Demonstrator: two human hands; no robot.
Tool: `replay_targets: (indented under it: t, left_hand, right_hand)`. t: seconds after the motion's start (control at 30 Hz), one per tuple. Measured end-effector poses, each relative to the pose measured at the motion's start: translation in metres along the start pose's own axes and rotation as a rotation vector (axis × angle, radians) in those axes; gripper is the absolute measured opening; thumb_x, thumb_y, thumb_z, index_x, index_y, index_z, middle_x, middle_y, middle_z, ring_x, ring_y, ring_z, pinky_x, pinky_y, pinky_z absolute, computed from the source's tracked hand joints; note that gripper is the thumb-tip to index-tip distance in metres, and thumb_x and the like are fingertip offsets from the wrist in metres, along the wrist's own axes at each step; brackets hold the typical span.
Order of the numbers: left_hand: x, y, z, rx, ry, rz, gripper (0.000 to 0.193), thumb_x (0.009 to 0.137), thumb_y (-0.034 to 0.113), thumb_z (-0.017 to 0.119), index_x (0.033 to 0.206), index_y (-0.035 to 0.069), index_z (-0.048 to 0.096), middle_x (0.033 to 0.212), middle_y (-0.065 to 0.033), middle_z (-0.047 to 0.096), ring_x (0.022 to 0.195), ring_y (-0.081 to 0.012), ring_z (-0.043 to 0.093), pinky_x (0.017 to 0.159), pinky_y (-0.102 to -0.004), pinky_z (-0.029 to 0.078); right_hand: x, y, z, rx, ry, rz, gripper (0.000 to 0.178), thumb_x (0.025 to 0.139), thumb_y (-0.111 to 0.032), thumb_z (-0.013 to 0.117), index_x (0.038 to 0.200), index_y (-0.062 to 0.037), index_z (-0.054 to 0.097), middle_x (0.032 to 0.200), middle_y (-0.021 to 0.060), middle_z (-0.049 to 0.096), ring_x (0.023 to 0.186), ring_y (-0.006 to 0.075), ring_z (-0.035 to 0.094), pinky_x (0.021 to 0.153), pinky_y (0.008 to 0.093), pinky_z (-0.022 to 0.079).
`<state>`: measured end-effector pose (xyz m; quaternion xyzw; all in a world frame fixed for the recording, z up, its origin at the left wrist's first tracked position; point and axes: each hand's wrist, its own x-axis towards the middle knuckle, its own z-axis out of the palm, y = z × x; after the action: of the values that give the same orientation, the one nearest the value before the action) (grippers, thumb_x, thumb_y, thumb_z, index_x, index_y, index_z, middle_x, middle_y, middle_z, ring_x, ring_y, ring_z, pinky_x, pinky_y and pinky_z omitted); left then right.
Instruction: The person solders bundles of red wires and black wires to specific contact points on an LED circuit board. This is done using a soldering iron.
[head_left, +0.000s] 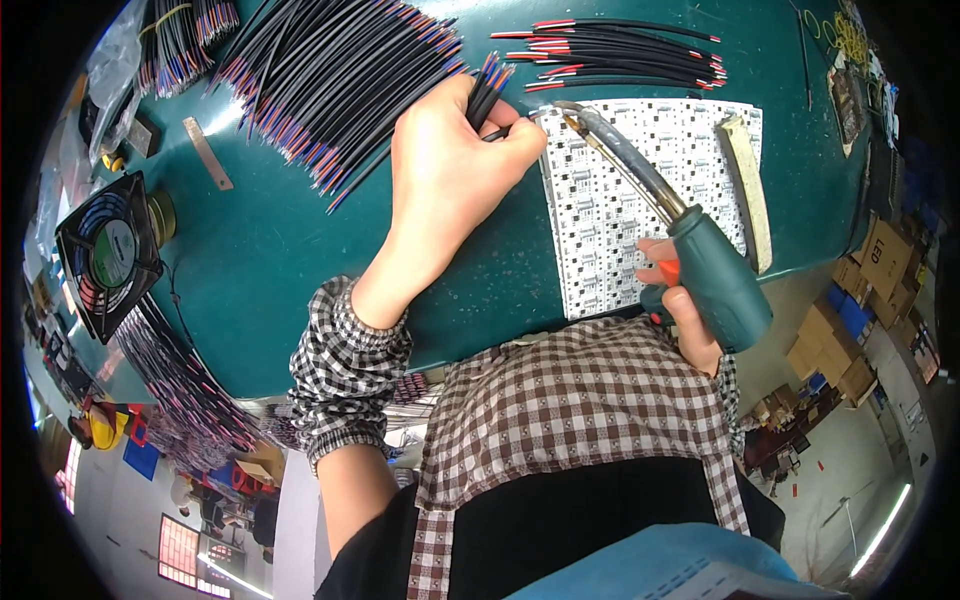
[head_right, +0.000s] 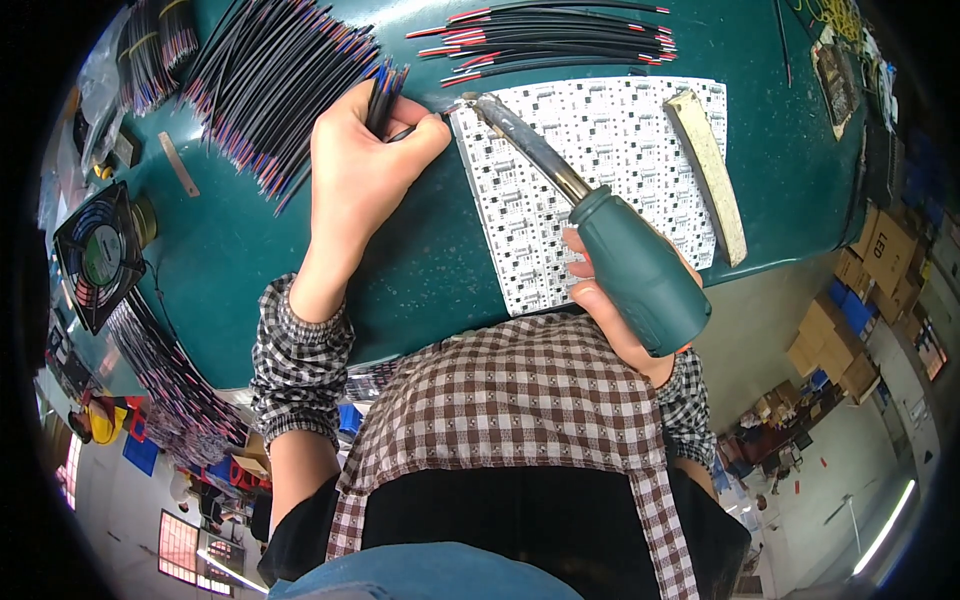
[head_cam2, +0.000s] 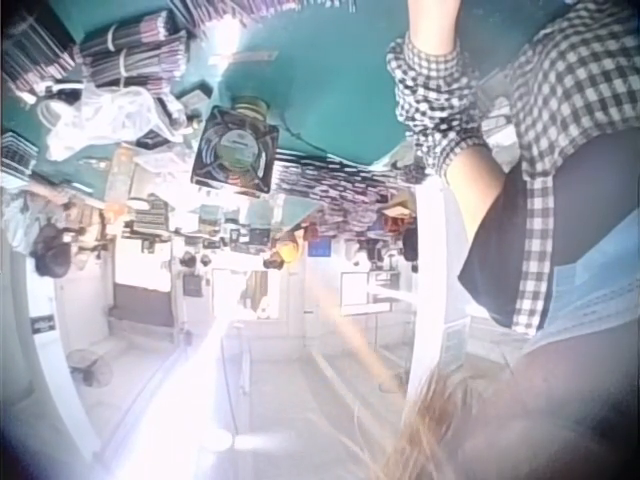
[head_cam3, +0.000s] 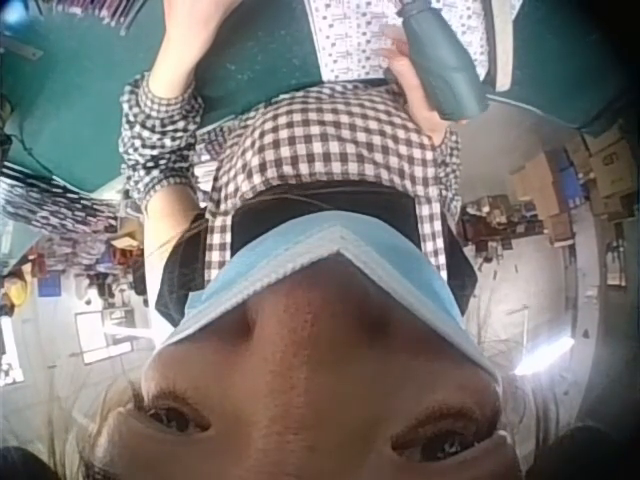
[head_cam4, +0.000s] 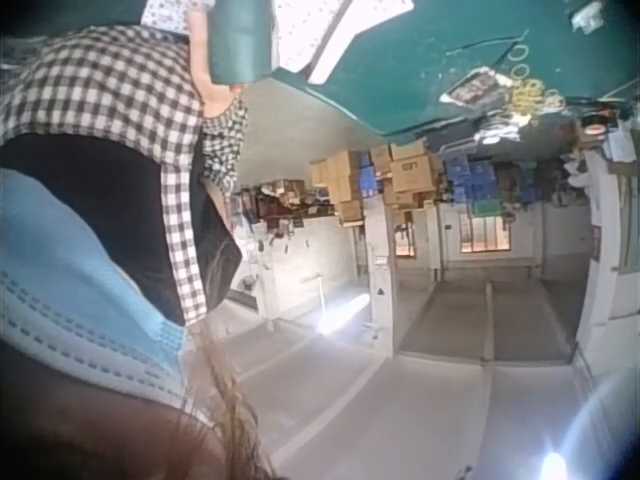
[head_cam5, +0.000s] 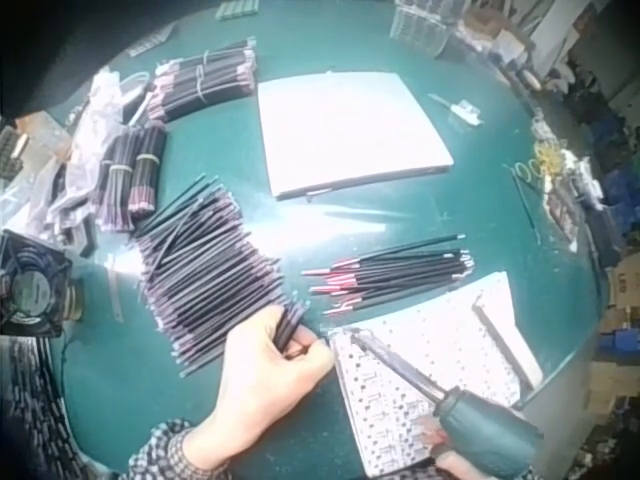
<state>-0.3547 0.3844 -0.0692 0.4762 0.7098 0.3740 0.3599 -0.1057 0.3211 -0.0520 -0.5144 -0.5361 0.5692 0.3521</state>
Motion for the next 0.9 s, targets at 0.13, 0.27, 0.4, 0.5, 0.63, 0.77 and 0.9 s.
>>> replay_targets:
  t: [0.13,0.27,0.4,0.5,0.63,0.77,0.9]
  left_hand:
    - [0.000,-0.001,-0.001,0.006,0.006,-0.001,0.020,0.066,0.015,0.070,0.072,-0.002,0.062,0.062,-0.0061,0.060,0.054,-0.0125,0.055,0.055,-0.0278,0.046]
    - [-0.001,0.001,-0.001,0.000,0.002,-0.018,0.019,0.065,0.015,0.070,0.072,-0.001,0.062,0.062,-0.0059,0.060,0.055,-0.0122,0.055,0.055,-0.0276,0.046]
    - [-0.002,-0.001,0.001,-0.009,-0.005,-0.010,0.019,0.065,0.015,0.070,0.072,-0.001,0.062,0.062,-0.0056,0.060,0.055,-0.0119,0.055,0.055,-0.0275,0.046]
    - [-0.002,-0.002,0.003,-0.018,0.002,0.006,0.016,0.067,0.011,0.071,0.072,-0.002,0.062,0.061,-0.0011,0.057,0.055,-0.0073,0.051,0.053,-0.0238,0.043]
    - [-0.002,-0.002,0.005,-0.011,0.009,0.020,0.012,0.069,0.007,0.071,0.072,-0.002,0.063,0.061,0.0033,0.055,0.055,-0.0027,0.048,0.051,-0.0199,0.040]
    - [-0.003,-0.002,0.006,-0.014,0.007,0.021,0.012,0.069,0.007,0.071,0.072,-0.002,0.063,0.061,0.0035,0.054,0.055,-0.0026,0.047,0.051,-0.0198,0.039]
    - [-0.003,-0.003,0.006,-0.022,0.009,0.019,0.011,0.069,0.006,0.070,0.072,-0.002,0.063,0.060,0.0038,0.054,0.056,-0.0023,0.047,0.051,-0.0196,0.039]
  right_hand:
    - [-0.002,0.001,-0.001,0.033,-0.012,0.004,0.049,0.081,0.000,0.073,0.124,0.0073,0.051,0.105,0.0205,0.068,0.092,0.0209,0.069,0.082,0.0331,0.056]
    - [-0.001,0.011,-0.008,-0.059,-0.068,-0.106,0.031,0.080,0.002,0.072,0.110,0.0052,0.063,0.097,0.0153,0.070,0.086,0.0203,0.068,0.078,0.0329,0.056]
    - [0.001,0.008,-0.003,0.009,-0.044,-0.097,0.019,0.080,0.003,0.071,0.099,0.0037,0.067,0.091,0.0123,0.069,0.083,0.0198,0.068,0.076,0.0327,0.055]
    - [0.000,0.008,-0.002,0.011,-0.035,-0.060,0.018,0.081,0.003,0.071,0.098,0.0037,0.067,0.090,0.0120,0.069,0.084,0.0195,0.067,0.076,0.0329,0.055]
    - [0.000,0.007,-0.004,-0.018,-0.037,-0.013,0.019,0.080,0.002,0.072,0.098,0.0033,0.067,0.091,0.0119,0.069,0.084,0.0191,0.067,0.076,0.0322,0.055]
    - [0.000,0.012,-0.003,0.029,-0.028,-0.041,0.020,0.079,0.001,0.074,0.099,0.0033,0.068,0.092,0.0113,0.070,0.083,0.0177,0.067,0.075,0.0308,0.055]
    - [-0.005,0.018,-0.012,-0.138,-0.028,-0.047,0.020,0.079,0.001,0.075,0.097,0.0038,0.068,0.095,0.0128,0.070,0.085,0.0175,0.068,0.074,0.0306,0.055]
